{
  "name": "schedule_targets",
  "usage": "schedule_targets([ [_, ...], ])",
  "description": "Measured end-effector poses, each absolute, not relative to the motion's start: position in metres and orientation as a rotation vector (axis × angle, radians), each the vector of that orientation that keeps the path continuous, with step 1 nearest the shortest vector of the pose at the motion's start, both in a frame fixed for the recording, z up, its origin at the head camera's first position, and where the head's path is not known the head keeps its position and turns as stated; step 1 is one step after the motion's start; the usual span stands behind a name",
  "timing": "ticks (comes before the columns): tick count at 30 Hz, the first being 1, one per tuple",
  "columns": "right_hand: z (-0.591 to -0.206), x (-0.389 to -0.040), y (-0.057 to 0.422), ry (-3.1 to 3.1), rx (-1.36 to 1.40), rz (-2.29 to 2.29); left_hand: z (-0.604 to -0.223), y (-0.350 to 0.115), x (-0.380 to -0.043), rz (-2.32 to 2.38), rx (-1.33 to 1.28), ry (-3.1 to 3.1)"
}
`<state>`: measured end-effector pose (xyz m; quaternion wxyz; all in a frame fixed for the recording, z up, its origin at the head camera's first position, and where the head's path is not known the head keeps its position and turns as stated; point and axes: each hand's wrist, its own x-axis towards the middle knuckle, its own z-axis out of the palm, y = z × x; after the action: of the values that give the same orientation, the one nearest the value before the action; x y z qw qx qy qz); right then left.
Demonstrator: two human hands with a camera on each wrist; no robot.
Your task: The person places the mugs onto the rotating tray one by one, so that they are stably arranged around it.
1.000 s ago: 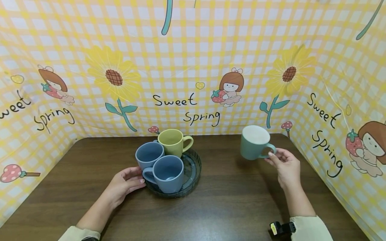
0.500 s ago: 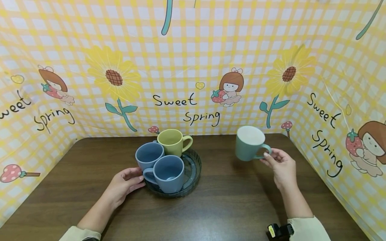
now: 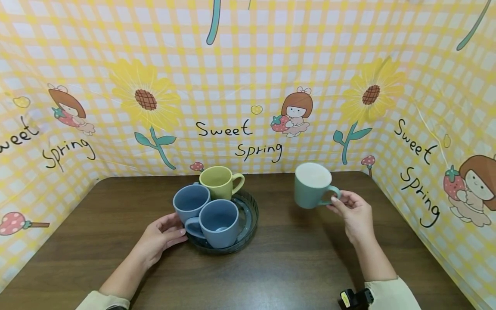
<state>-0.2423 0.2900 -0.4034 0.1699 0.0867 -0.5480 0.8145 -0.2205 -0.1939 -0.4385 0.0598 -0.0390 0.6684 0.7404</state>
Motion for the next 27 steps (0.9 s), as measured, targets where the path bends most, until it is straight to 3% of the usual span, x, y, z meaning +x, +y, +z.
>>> schedule_targets([
  [27,-0.393,-0.243,0.248,-1.706,0.277,2.310,-0.438,-0.193,-0.218,2.196,-0.117,2.034],
])
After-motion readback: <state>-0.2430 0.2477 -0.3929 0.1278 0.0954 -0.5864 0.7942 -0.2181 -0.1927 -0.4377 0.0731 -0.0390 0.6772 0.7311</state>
